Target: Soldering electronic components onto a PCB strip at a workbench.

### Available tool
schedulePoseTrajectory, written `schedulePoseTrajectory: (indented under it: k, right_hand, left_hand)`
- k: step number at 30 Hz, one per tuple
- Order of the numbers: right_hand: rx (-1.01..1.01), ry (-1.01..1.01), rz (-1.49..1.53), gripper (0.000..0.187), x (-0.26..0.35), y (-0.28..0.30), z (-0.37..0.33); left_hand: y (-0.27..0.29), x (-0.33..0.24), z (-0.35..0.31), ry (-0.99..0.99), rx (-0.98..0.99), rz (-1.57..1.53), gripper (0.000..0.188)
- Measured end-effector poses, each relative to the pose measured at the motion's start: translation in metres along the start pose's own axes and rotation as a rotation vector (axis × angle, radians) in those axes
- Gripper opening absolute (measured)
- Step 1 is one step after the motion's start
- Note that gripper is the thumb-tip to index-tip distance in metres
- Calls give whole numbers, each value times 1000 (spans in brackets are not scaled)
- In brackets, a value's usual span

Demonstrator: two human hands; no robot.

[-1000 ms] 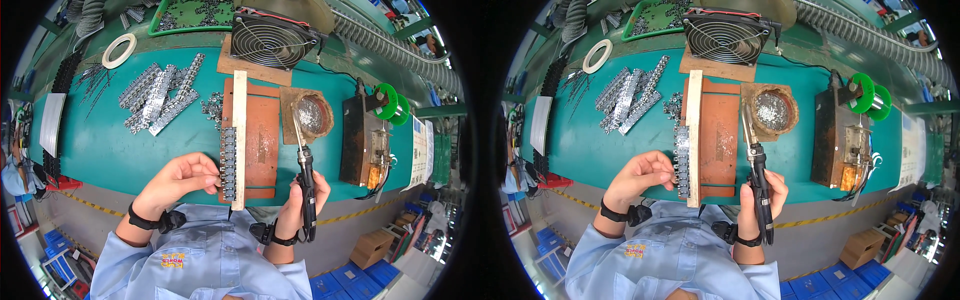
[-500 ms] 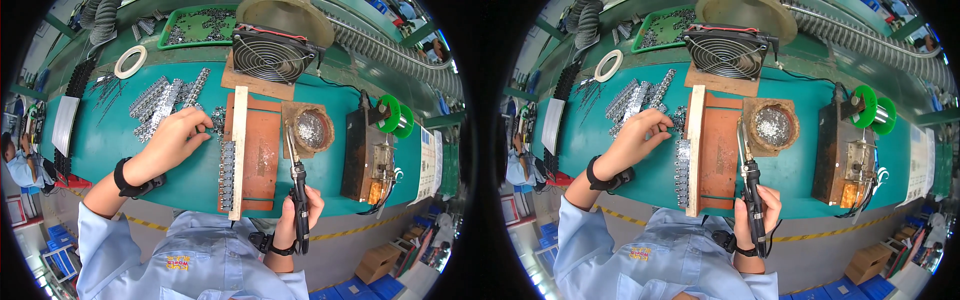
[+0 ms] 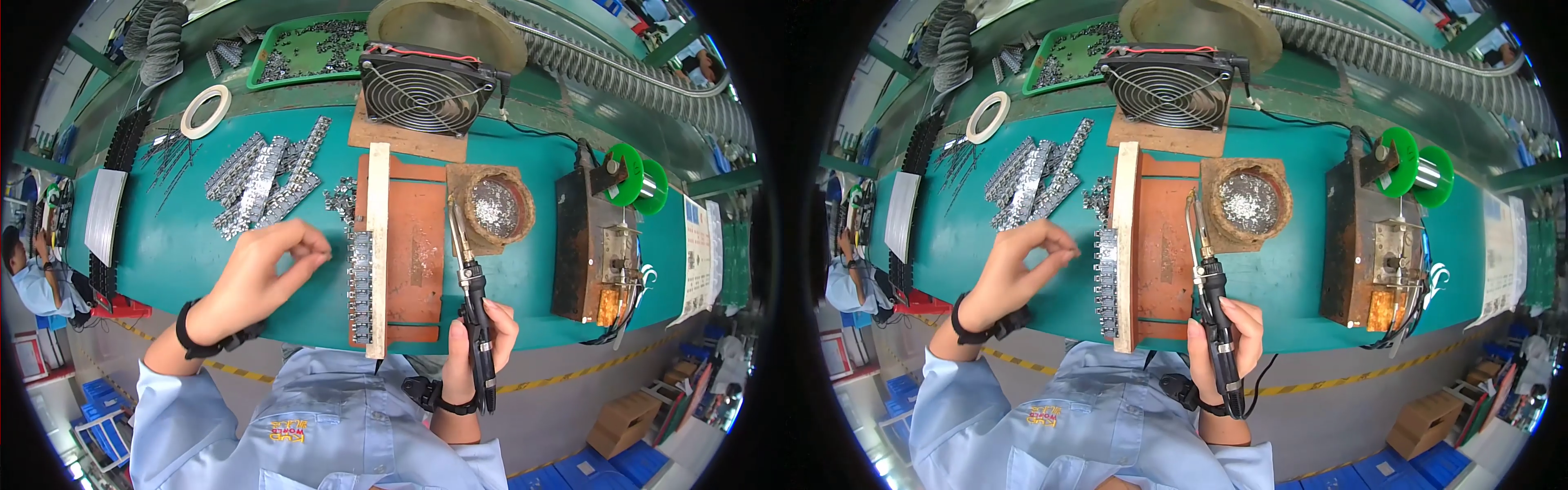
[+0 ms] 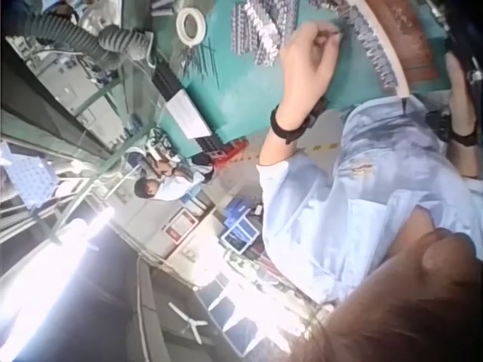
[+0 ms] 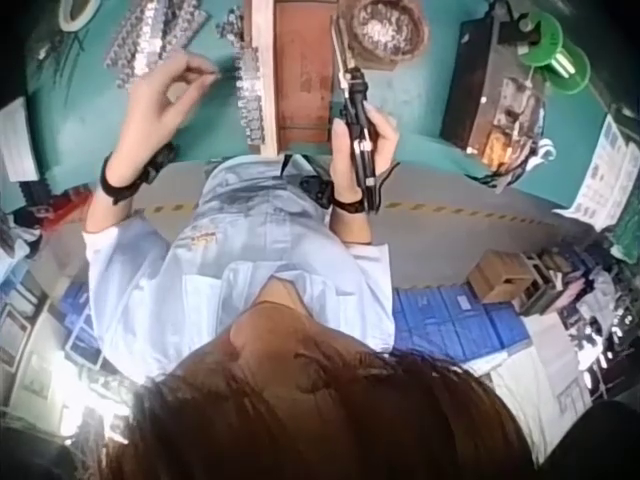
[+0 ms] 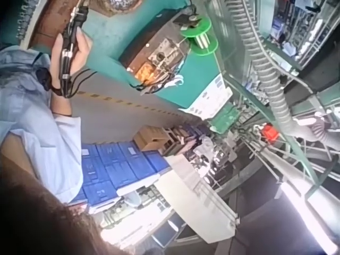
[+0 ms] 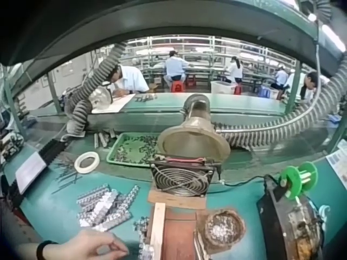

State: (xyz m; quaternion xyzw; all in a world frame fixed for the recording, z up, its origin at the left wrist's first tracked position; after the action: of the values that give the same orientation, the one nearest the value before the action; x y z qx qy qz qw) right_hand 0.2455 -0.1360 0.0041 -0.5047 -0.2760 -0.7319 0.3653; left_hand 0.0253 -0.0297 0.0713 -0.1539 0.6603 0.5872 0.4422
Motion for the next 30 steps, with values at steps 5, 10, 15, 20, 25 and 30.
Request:
schedulePoseTrajectory:
  k: [5, 10, 15, 20, 25, 30]
  right_hand:
    - [-72, 2, 39, 34, 2, 0, -9]
    - [-113, 12, 10, 34, 1, 0, -12]
    - [-144, 20, 28, 33, -3, -3, -16]
    - [-157, 16, 21, 33, -6, -6, -15]
    - [-155, 17, 19, 34, -8, -6, -14]
    - [-156, 19, 21, 35, -12, -6, -15]
  left_hand:
    - [0, 1, -43, 147, -52, -481, 10]
    - [-12, 3, -66, 235, 49, -770, 6]
    - [-29, 12, -76, 468, 54, -1060, 7]
    - [-40, 26, -78, 552, 95, -1117, 6]
    - [-48, 33, -76, 686, 127, -1075, 5]
    - [-55, 34, -71, 732, 119, -1061, 6]
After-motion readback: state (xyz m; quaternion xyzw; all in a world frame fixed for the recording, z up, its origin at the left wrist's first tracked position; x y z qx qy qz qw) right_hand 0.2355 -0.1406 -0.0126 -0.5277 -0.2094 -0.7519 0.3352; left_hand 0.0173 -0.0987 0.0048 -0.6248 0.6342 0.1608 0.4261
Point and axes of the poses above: each hand's wrist, its own z-axis towards the middle knuckle, its own y-axis out of the back of the hand, x = y × z, the point moved 3 cm from there along z, towards the middle knuckle, and after that the axes turned 7 degrees about -x, right-handed, at the moved point
